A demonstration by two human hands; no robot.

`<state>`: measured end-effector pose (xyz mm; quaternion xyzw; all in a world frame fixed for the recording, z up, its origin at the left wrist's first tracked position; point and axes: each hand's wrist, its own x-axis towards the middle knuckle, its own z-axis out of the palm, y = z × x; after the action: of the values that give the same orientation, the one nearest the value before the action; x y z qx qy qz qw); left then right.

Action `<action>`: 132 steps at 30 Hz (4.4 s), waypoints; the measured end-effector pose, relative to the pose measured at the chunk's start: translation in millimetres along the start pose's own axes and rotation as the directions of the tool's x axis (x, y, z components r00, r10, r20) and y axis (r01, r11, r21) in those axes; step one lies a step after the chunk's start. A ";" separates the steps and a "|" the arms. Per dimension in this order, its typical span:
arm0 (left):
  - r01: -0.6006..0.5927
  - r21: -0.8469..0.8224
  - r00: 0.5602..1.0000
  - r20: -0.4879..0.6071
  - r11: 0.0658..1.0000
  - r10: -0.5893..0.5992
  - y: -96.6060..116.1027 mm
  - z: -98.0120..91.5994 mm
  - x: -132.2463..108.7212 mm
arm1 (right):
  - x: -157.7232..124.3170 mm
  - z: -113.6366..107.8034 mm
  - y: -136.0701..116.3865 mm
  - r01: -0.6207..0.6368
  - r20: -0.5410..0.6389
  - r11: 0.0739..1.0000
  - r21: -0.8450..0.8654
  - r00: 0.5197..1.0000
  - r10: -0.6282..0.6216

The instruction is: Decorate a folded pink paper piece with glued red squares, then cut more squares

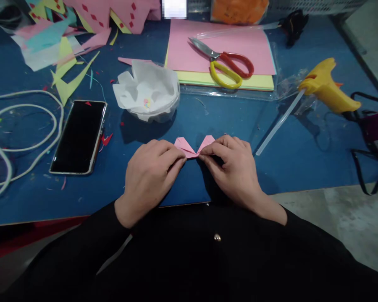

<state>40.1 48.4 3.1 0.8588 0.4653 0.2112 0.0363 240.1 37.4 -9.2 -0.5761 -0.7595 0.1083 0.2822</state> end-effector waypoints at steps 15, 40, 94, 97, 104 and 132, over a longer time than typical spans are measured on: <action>0.171 -0.022 0.984 0.045 0.985 -0.170 5.2 4.6 8.6 | 4.0 2.2 -5.9 -0.098 0.000 0.995 -0.002 0.995 0.098; -0.232 0.164 0.969 -0.048 0.959 0.243 10.7 6.1 2.7 | 3.4 2.6 -5.5 -0.074 0.019 0.995 -0.070 0.997 0.076; -0.329 0.318 0.944 0.087 0.889 0.318 21.9 2.3 -9.1 | -40.4 -11.1 -12.5 0.299 0.087 0.774 -0.558 0.949 -0.304; -0.327 0.308 0.945 0.097 0.894 0.312 22.5 2.4 -9.7 | -41.0 -12.6 -11.4 0.264 0.081 0.793 -0.549 0.961 -0.264; -0.244 0.261 0.970 0.051 0.934 0.239 19.2 -1.0 -20.9 | -44.0 -13.0 -7.7 0.256 0.064 0.833 -0.490 0.964 -0.259; -0.271 0.149 0.962 0.088 0.951 0.260 25.5 4.5 -20.1 | -35.9 -13.7 -6.3 0.260 0.196 0.836 -0.483 0.963 -0.186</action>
<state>52.3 18.3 -1.0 0.9203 0.3595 0.1473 -0.0457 248.9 -0.4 -5.8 -0.5281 -0.8411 -0.0871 0.0780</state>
